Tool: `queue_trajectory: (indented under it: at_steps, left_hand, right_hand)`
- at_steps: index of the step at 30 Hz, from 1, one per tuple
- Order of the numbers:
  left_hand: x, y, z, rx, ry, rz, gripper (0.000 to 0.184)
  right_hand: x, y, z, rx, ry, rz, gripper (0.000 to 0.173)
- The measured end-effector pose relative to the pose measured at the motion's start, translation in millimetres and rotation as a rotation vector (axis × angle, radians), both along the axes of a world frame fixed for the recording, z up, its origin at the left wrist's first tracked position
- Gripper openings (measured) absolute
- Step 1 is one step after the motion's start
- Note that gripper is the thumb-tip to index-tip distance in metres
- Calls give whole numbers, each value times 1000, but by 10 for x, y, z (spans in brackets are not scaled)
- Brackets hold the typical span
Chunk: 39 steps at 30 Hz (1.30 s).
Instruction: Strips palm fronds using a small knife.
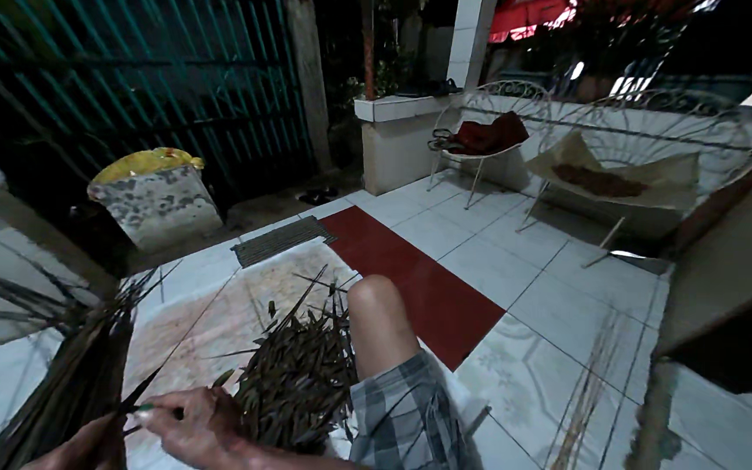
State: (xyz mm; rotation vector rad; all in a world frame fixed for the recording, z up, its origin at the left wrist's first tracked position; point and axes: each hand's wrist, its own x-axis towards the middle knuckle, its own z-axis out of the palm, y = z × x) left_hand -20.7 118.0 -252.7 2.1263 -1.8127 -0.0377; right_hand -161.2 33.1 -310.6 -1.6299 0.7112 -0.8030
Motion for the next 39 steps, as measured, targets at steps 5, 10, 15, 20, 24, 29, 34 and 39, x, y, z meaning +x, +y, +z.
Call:
queue_trajectory:
  at_steps: [5, 10, 15, 20, 24, 29, 34, 39]
  left_hand:
    - [33, 10, -42, -70, -7, 79, 20]
    - [14, -20, -57, -52, 33, 104, 25]
    - [35, -8, -96, -62, 71, 94, 25]
    - [30, -32, -97, -59, 102, 98, 26]
    - [34, -13, -94, -58, 143, 98, 26]
    - [35, -4, -36, -40, 68, 105, 22]
    - [-10, -45, -88, -1, -53, 69, 22]
    - [-43, -17, -74, 86, -96, 89, 26]
  right_hand:
    - [69, -27, 12, -47, 142, -65, 31]
    - [138, -124, -137, -59, 169, -51, 34]
    - [126, -150, -193, -53, 173, -53, 35]
    - [97, -149, -193, -112, 179, -79, 34]
    - [53, -269, -193, -74, 202, -148, 32]
    - [-188, -581, -307, -56, 217, -256, 38]
    - [-250, -367, -102, -89, 166, -50, 36]
    - [-129, -282, -74, -108, 225, 117, 36]
